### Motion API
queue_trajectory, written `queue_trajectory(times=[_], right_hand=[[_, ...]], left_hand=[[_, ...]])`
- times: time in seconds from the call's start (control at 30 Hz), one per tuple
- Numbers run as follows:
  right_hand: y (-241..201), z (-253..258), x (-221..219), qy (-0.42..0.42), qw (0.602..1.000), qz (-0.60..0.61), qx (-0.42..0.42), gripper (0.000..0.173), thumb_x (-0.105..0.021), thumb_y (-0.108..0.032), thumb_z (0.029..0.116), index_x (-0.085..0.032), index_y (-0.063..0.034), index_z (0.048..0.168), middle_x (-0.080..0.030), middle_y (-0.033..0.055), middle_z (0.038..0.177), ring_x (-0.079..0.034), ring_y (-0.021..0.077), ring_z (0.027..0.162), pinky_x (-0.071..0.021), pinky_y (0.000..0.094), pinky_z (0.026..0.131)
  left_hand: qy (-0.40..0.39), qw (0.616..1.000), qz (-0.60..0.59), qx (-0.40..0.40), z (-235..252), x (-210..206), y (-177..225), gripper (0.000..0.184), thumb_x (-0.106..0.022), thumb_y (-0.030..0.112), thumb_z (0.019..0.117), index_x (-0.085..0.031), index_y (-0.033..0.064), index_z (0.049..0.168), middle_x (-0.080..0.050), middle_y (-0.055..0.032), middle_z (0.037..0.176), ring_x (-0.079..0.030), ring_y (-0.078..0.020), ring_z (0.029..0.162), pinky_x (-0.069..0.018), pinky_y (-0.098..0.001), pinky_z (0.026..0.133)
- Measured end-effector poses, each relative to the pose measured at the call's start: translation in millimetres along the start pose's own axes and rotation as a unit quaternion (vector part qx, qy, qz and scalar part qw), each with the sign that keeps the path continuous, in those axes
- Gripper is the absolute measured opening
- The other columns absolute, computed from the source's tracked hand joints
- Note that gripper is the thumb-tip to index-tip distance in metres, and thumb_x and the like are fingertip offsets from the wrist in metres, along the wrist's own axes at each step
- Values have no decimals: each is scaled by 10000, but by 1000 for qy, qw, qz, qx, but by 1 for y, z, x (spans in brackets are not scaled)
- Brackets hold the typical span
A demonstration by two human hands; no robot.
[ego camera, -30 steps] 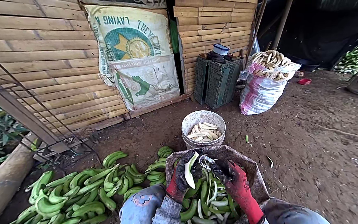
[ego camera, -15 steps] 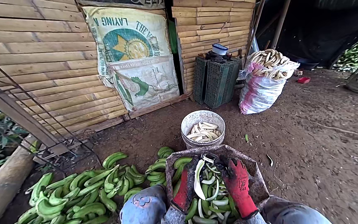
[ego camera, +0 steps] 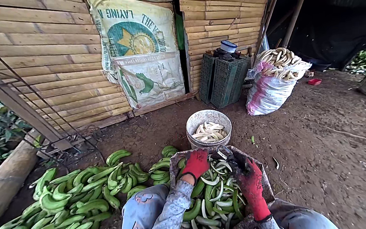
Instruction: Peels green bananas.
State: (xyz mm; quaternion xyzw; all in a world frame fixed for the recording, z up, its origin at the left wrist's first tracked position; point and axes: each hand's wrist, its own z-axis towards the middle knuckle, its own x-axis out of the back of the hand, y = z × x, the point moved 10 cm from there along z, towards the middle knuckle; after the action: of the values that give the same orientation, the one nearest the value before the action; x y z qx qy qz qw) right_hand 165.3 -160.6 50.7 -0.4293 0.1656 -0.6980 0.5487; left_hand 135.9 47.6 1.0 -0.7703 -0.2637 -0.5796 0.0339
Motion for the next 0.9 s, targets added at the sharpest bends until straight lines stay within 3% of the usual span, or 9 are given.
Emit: queue_trajectory(times=[0.07, 0.17, 0.3, 0.37, 0.43, 0.5, 0.63, 0.7, 0.9], right_hand=[[2, 0, -2, -2, 1000, 15, -10, 356, -713, -217, 881, -744, -12, 1170, -745, 169, 1063, -724, 299, 970, -573, 480, 893], [1, -5, -7, -20, 1000, 10, -11, 354, -715, -255, 885, -753, -54, 1173, -747, 141, 1062, -723, 273, 969, -580, 463, 887], [5, -1, -1, -33, 999, 25, -31, 346, -697, -228, 911, -739, -38, 1196, -748, 146, 1090, -724, 269, 996, -571, 469, 921], [10, 2, 3, -30, 997, 45, -46, 353, -683, -259, 932, -734, -46, 1209, -755, 120, 1077, -726, 222, 978, -574, 442, 911], [8, 1, 4, -41, 996, 74, -40, 345, -671, -300, 953, -733, -75, 1208, -763, 57, 1063, -724, 124, 946, -591, 347, 889], [-4, -5, -5, -85, 991, 101, -12, 326, -679, -305, 940, -749, -85, 1169, -765, 35, 1025, -720, 95, 919, -592, 320, 864], [-38, -24, -31, -197, 961, 193, 20, 259, -704, -296, 949, -765, -123, 1133, -757, -24, 1017, -701, 34, 910, -588, 235, 835], [-45, -31, -36, -186, 961, 205, 7, 262, -705, -288, 950, -759, -115, 1138, -756, -17, 1017, -702, 33, 901, -590, 228, 824], [-38, -57, -64, -141, 965, 215, -55, 246, -687, -241, 952, -717, -52, 1107, -732, 6, 934, -681, 32, 811, -575, 212, 755]], left_hand=[[-99, 991, 60, 63, -14, -81, -14, 530, -630, 261, 981, -530, 2, 1432, -484, -298, 1472, -408, -482, 1405, -319, -672, 1127], [-58, 993, 62, 76, -5, -135, -24, 496, -499, 174, 1038, -438, -33, 1484, -488, -348, 1432, -426, -507, 1382, -345, -634, 1131], [-63, 977, -202, -2, -9, -89, -17, 660, -606, 195, 1001, -312, 23, 1567, -494, -248, 1480, -506, -362, 1361, -403, -538, 1131], [9, 905, -421, -52, -22, -46, -13, 511, -521, 118, 1022, -424, 10, 1512, -547, -202, 1425, -564, -254, 1260, -452, -421, 1070], [101, 840, -527, -76, -41, -1, -12, 358, -466, 207, 1076, -580, -4, 1343, -663, -118, 1171, -641, -130, 1011, -534, -323, 915], [157, 802, -571, -82, -55, 30, -14, 342, -430, 244, 1101, -624, -3, 1236, -676, -49, 981, -646, -64, 823, -563, -262, 774], [194, 726, -651, -106, -60, 48, -20, 349, -363, 202, 1105, -605, -8, 1244, -680, -51, 962, -655, -86, 811, -568, -261, 758], [259, 710, -648, -89, -64, 51, -31, 368, -346, 214, 1113, -592, -21, 1254, -665, -46, 964, -642, -71, 817, -558, -245, 775], [482, 578, -657, -30, -93, 51, -52, 356, -415, 199, 1094, -545, -77, 1276, -631, -49, 891, -623, -58, 724, -563, -234, 701]])
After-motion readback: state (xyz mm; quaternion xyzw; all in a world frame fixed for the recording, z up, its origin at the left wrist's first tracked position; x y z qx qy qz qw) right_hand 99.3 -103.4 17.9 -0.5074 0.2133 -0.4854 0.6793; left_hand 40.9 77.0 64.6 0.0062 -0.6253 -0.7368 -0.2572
